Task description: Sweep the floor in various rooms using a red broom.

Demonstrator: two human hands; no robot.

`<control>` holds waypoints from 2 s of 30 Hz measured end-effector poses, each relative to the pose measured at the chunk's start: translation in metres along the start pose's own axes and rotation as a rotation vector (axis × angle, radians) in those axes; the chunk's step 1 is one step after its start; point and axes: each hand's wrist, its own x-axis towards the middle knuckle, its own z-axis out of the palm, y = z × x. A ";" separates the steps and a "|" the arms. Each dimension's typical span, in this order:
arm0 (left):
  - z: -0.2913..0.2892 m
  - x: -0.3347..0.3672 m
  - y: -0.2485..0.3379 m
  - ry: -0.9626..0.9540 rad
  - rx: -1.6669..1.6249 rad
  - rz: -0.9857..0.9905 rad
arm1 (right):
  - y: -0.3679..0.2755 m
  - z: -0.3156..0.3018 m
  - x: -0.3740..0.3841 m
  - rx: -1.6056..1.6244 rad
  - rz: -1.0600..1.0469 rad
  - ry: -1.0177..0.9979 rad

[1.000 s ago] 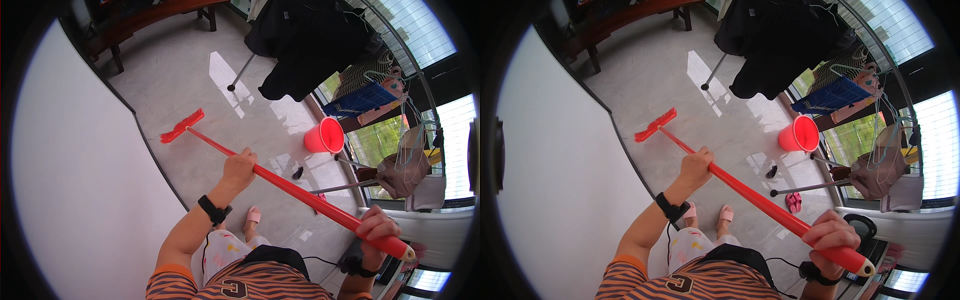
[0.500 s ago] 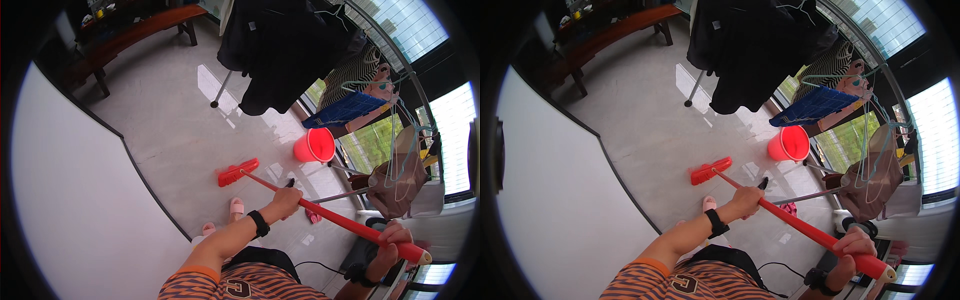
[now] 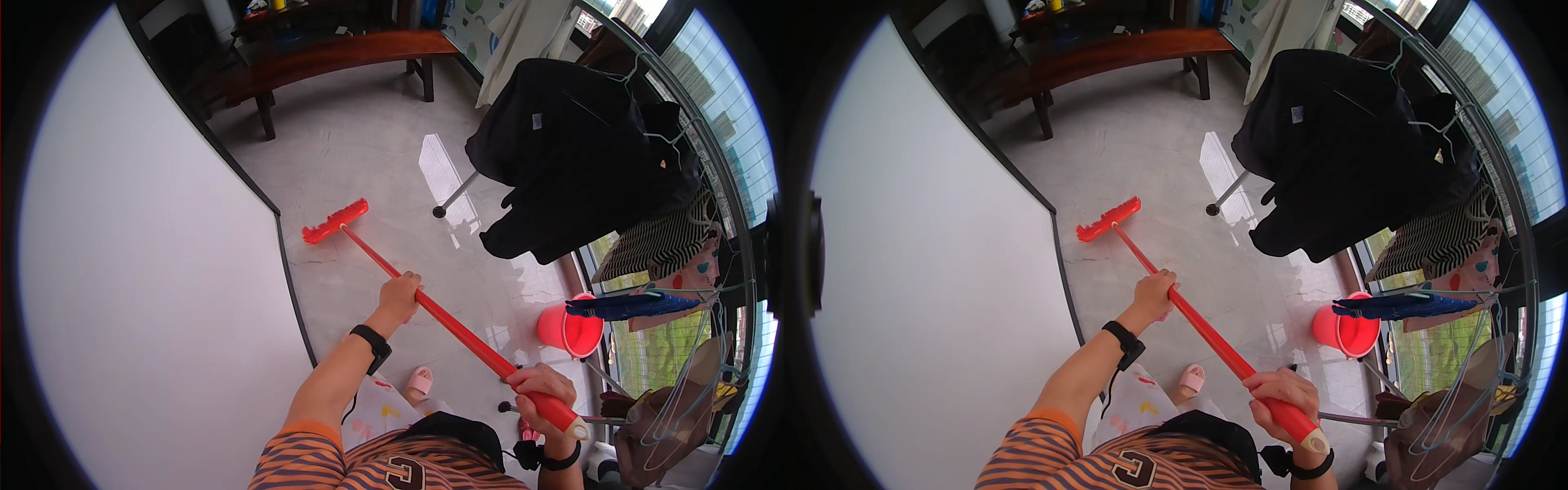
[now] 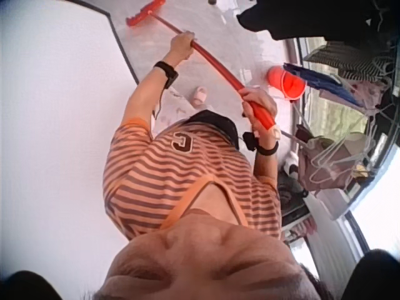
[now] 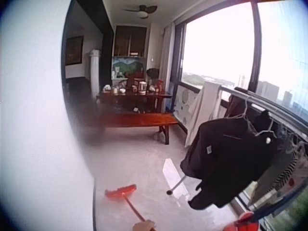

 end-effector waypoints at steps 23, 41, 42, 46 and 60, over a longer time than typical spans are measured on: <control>-0.143 0.177 -0.294 -0.104 0.017 -0.072 | 0.030 0.220 0.334 -0.021 0.013 -0.131; -0.160 0.256 -0.167 -0.146 -0.112 -0.181 | 0.086 0.059 0.514 0.302 -0.407 -0.432; -0.149 0.252 -0.172 -0.177 -0.123 -0.181 | 0.097 0.065 0.518 0.272 -0.334 -0.429; -0.110 0.241 -0.212 -0.041 -0.121 -0.220 | 0.120 0.103 0.550 0.326 -0.283 -0.504; -0.142 0.431 -0.267 0.156 0.160 -0.187 | 0.173 0.077 0.561 0.055 -0.091 -0.331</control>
